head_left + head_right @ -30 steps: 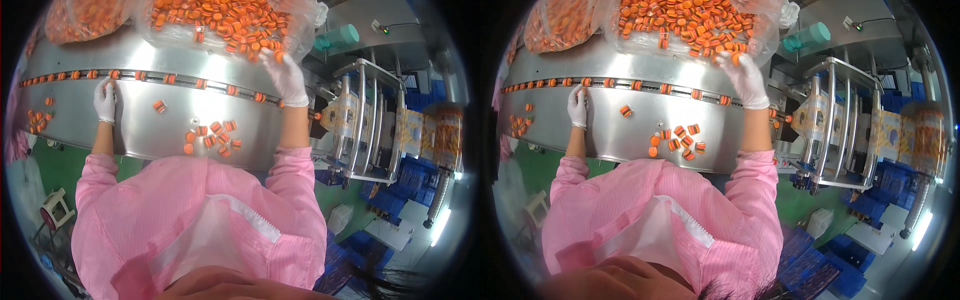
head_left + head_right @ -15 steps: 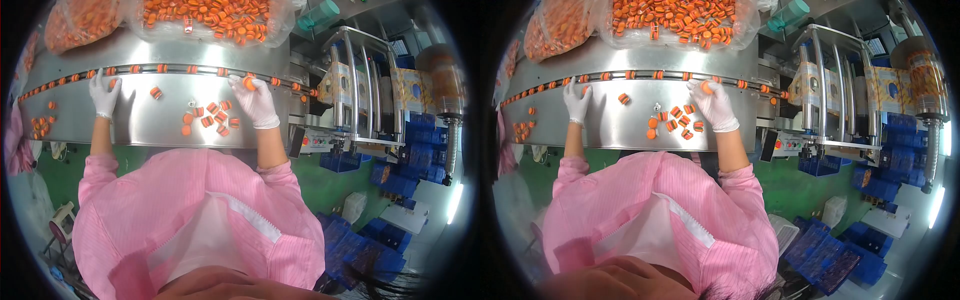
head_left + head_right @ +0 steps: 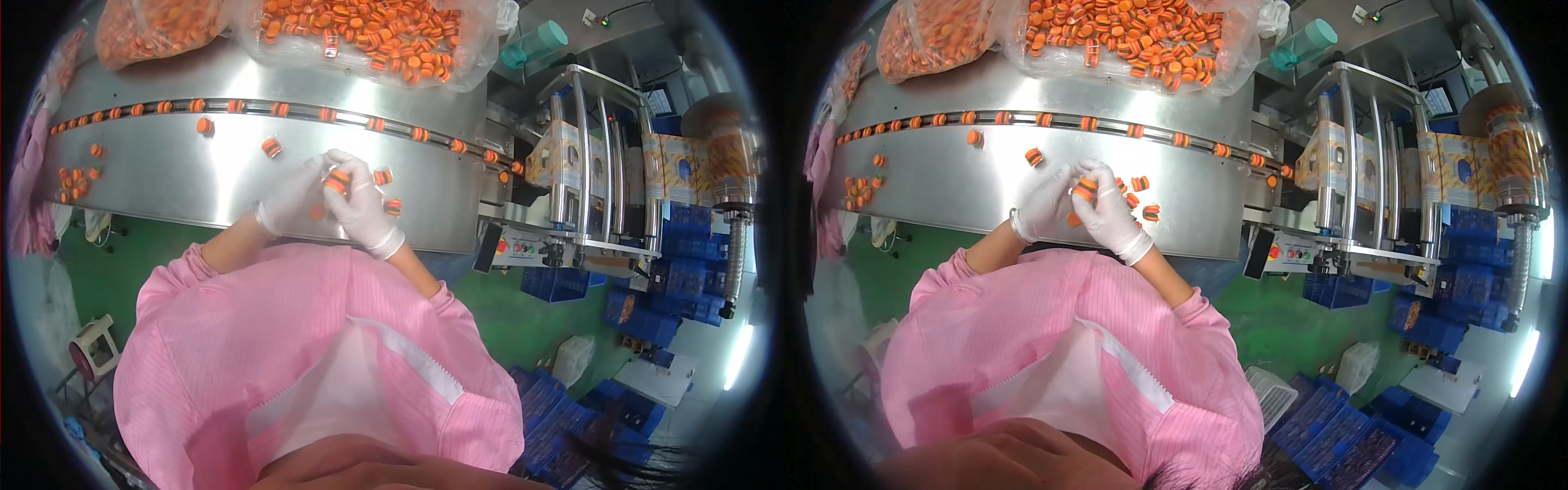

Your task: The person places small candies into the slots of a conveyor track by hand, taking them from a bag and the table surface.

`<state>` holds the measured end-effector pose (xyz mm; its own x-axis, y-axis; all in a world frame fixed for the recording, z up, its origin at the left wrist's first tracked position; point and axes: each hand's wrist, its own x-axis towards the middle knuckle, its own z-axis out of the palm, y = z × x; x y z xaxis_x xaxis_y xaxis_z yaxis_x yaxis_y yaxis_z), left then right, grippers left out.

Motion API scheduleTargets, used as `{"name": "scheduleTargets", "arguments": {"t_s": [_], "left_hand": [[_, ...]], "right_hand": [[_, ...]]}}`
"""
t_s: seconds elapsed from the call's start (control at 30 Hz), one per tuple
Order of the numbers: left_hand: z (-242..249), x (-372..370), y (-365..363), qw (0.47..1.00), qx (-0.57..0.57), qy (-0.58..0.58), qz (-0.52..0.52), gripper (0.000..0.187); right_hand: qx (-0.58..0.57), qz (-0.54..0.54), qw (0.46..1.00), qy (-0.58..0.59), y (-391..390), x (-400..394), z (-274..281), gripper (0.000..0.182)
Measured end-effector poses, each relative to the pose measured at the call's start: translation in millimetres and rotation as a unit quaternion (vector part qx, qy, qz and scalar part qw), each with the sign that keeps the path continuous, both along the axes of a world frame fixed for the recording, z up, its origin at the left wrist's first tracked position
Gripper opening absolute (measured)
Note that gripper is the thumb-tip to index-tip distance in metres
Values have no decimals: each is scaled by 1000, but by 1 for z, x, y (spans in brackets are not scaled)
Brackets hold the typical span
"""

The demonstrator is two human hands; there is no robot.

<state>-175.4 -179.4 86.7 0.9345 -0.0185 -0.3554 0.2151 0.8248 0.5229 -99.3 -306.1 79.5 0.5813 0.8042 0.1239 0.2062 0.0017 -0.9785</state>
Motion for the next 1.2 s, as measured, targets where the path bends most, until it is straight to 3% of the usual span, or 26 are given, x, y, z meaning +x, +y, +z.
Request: {"name": "scheduleTargets", "arguments": {"t_s": [0.03, 0.1, 0.23, 0.4, 0.47, 0.53, 0.6, 0.63, 0.67, 0.7, 0.73, 0.77, 0.87, 0.93, 0.97, 1.03, 1.07, 1.17, 1.2], "left_hand": [[-2, 1, -1, 1000, -1, -1, 1, 38], [-8, 1, -3, 983, 166, -79, -25, 39], [-14, -4, -2, 985, 141, -77, -56, 36], [-19, -2, -1, 978, 189, -53, -71, 37], [-22, 0, -1, 982, 165, -52, -74, 36], [-32, -1, 5, 986, 142, -51, -74, 35], [-53, -9, 19, 912, 401, -68, -57, 33], [-52, -12, 27, 913, 400, -68, -55, 33], [-46, -15, 37, 945, 327, -10, 28, 31], [-40, -19, 48, 961, 248, 48, 110, 29], [-32, -25, 59, 949, 265, 67, 155, 28], [-29, -31, 71, 934, 281, 86, 201, 28], [-92, -73, 119, 857, 427, 118, 261, 21], [-105, -92, 128, 851, 408, 158, 290, 18], [-109, -98, 125, 849, 407, 161, 297, 18], [-116, -109, 121, 835, 427, 182, 295, 17], [-116, -108, 124, 833, 427, 185, 301, 17], [-115, -103, 127, 840, 389, 176, 335, 18], [-118, -105, 127, 837, 390, 180, 340, 18]], "right_hand": [[-31, 14, 996, -78, -1, 1, -5, 41], [-42, 24, 992, -118, -1, 1, -8, 40], [-34, 18, 985, -168, -3, -1, -17, 35], [-24, 2, 981, -190, -5, -1, -30, 35], [-54, 10, 991, -121, -6, 0, -33, 45], [-47, 14, 989, -137, -6, 0, -23, 52], [-42, 17, 987, -152, -6, 4, -19, 58], [-42, 11, 985, -165, -5, 9, -19, 61], [-42, 4, 983, -179, -3, 16, -19, 65], [-24, -15, 982, -185, 2, 28, -14, 55], [-25, -12, 982, -186, 6, 45, -14, 55], [-50, -20, 968, -245, 12, 66, -15, 52], [-127, -58, 923, -360, 48, 131, -20, 42], [-173, -39, 857, -485, 80, 171, -18, 36], [-168, -33, 857, -486, 99, 187, -19, 36], [-235, -26, 795, -559, 137, 212, -19, 29], [-231, -21, 796, -560, 155, 221, -19, 29], [-377, 48, 706, -598, 190, 242, -19, 23], [-372, 53, 707, -599, 197, 247, -23, 23]]}}
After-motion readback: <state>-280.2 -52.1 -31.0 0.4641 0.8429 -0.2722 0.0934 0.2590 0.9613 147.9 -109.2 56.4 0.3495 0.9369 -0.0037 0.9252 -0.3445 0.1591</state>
